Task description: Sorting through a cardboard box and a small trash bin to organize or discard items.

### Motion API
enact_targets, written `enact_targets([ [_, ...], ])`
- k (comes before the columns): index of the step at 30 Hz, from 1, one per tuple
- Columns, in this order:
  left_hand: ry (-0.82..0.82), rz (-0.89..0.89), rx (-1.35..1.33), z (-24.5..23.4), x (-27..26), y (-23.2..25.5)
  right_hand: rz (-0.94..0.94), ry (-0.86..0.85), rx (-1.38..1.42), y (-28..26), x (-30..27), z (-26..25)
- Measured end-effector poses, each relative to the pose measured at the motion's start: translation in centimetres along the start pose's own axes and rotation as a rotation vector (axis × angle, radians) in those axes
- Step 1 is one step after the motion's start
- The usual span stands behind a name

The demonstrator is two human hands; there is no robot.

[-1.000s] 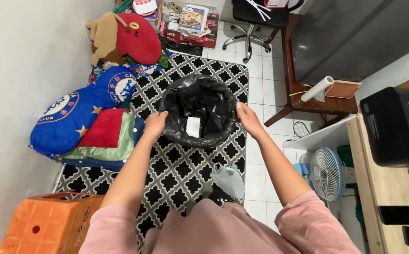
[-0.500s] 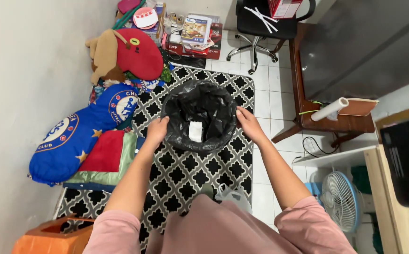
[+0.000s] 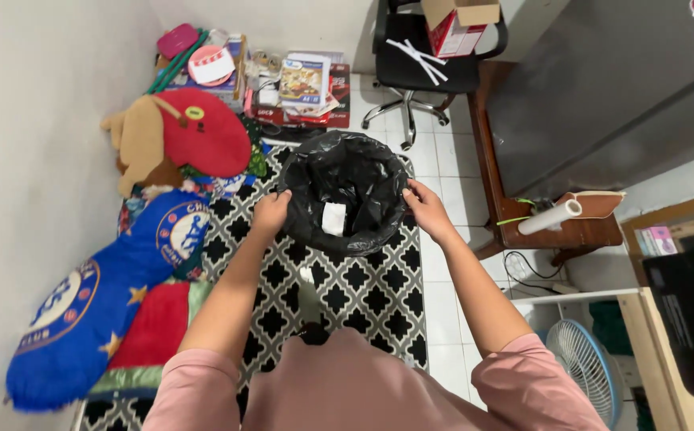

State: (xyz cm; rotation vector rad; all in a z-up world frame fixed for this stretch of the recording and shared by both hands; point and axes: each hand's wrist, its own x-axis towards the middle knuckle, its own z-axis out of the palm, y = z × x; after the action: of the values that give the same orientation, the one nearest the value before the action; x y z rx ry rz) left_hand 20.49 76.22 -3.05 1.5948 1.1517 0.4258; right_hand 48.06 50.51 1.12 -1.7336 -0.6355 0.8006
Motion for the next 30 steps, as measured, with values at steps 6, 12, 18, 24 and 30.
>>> enact_targets([
  [6,-0.052,0.216,0.235,2.6,13.7,-2.2,-0.030,0.075,-0.053,-0.7,6.8,0.1],
  [12,-0.192,0.075,-0.011,1.0,16.8,6.8,0.021,0.161,0.036,-1.9,12.0,0.5],
  [18,-0.159,0.168,0.215,4.6,27.2,3.4,0.057,0.200,0.061,-1.5,17.6,0.3],
  [24,-0.135,0.161,0.236,6.8,35.0,5.0,0.060,0.172,0.031,-1.5,26.4,-1.0],
  [30,-0.053,0.172,0.239,8.6,43.5,7.6,0.036,0.129,0.012,-3.5,36.6,-2.9],
])
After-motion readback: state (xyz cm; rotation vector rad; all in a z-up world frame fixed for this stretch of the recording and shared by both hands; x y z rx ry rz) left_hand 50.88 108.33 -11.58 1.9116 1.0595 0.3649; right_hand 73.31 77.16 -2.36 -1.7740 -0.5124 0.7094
